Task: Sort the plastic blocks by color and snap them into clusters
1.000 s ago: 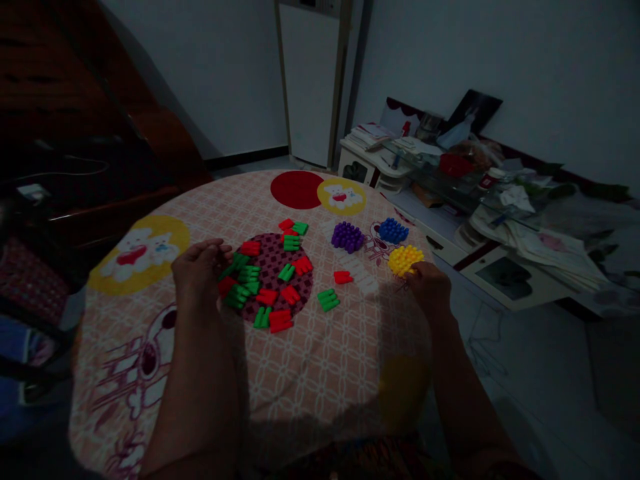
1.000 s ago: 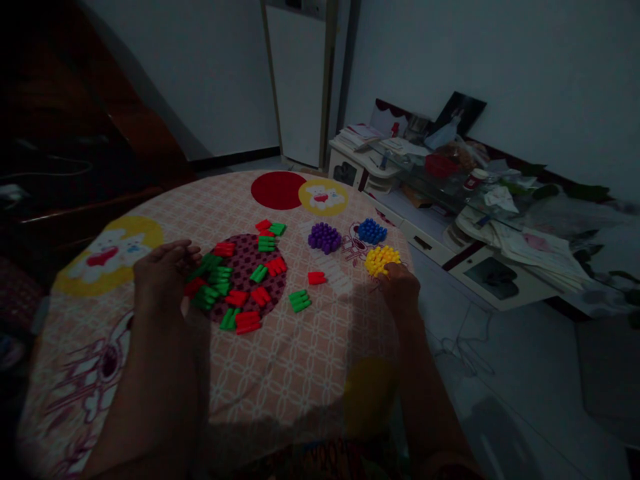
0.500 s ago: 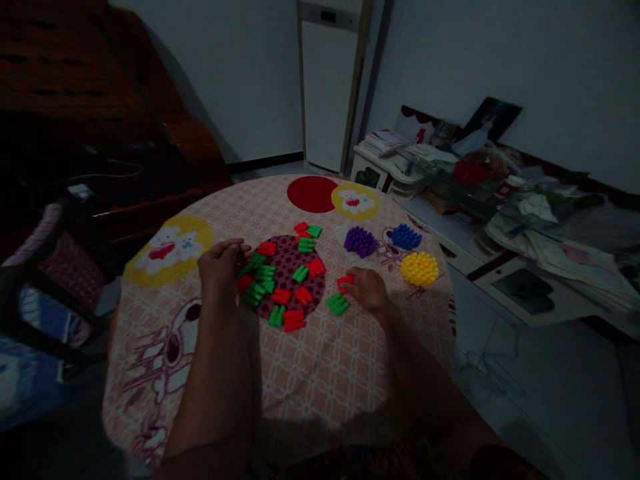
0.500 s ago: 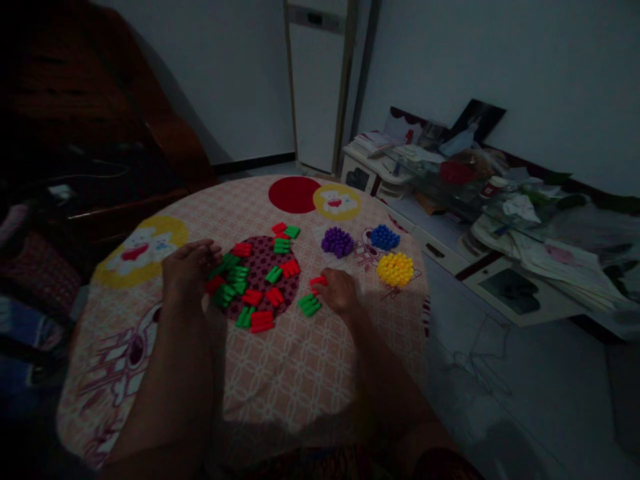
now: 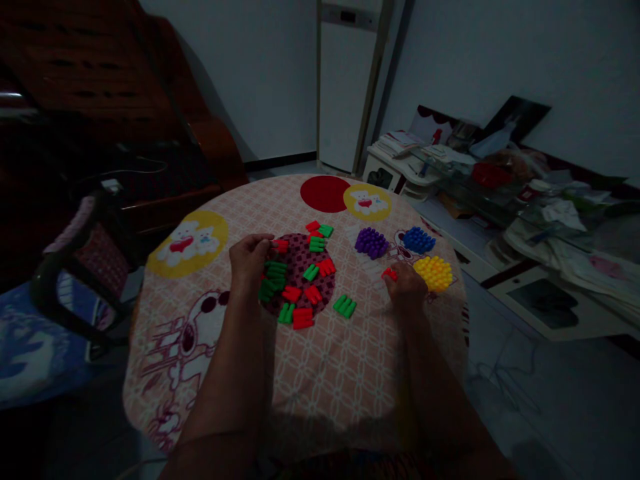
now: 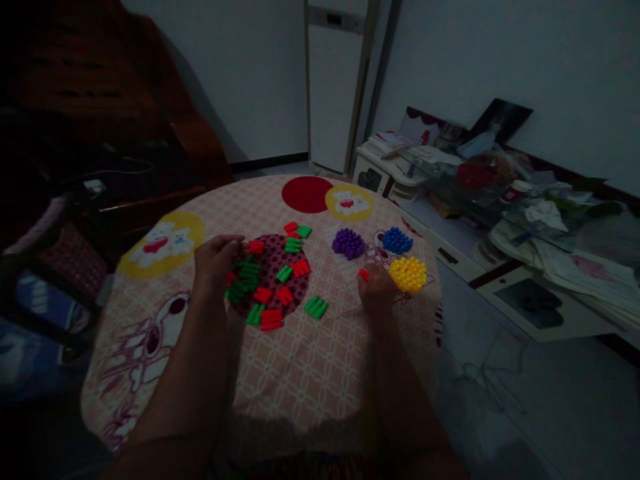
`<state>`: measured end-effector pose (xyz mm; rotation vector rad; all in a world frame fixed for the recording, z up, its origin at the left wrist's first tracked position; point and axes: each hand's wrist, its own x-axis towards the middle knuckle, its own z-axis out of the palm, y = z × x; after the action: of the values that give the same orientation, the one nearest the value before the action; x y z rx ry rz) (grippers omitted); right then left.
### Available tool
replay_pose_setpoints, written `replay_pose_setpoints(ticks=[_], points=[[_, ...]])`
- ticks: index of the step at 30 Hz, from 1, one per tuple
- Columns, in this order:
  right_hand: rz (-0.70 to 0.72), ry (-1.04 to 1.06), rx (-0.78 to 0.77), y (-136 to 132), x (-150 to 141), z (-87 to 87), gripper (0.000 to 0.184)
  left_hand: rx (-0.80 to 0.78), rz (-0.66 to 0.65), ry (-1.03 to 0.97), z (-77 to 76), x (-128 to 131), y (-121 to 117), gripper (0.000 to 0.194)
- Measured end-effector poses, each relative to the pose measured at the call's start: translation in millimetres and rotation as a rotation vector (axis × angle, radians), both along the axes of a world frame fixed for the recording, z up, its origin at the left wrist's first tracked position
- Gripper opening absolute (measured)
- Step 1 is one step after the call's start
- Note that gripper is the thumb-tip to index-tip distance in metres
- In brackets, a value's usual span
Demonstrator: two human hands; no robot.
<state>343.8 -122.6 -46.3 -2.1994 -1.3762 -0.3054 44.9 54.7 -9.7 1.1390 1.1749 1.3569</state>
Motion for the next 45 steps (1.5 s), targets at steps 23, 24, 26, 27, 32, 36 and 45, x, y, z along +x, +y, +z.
replay_pose_setpoints(ticks=[23,24,26,27,32,36,45], points=[[0.0,0.315,0.257,3,2,-9.2,0.045,0.223,-0.171,1.282,-33.8,6,17,0.035],[-0.007,0.326,0.259,3,2,-9.2,0.045,0.229,-0.171,1.269,-32.4,9,18,0.032],[-0.011,0.349,0.261,4,2,-9.4,0.046,0.28,-0.176,1.219,-28.9,20,20,0.029],[-0.009,0.361,0.258,4,3,-9.7,0.047,0.322,-0.184,1.183,-27.0,28,22,0.031],[-0.011,0.389,0.234,3,6,-12.7,0.05,0.444,-0.408,1.061,-20.1,71,33,0.058],[-0.015,0.371,0.231,4,8,-14.7,0.054,0.429,-0.52,1.119,-21.2,78,36,0.06],[-0.047,0.424,0.213,8,7,-16.2,0.055,0.381,-0.362,1.218,-17.9,64,13,0.039]])
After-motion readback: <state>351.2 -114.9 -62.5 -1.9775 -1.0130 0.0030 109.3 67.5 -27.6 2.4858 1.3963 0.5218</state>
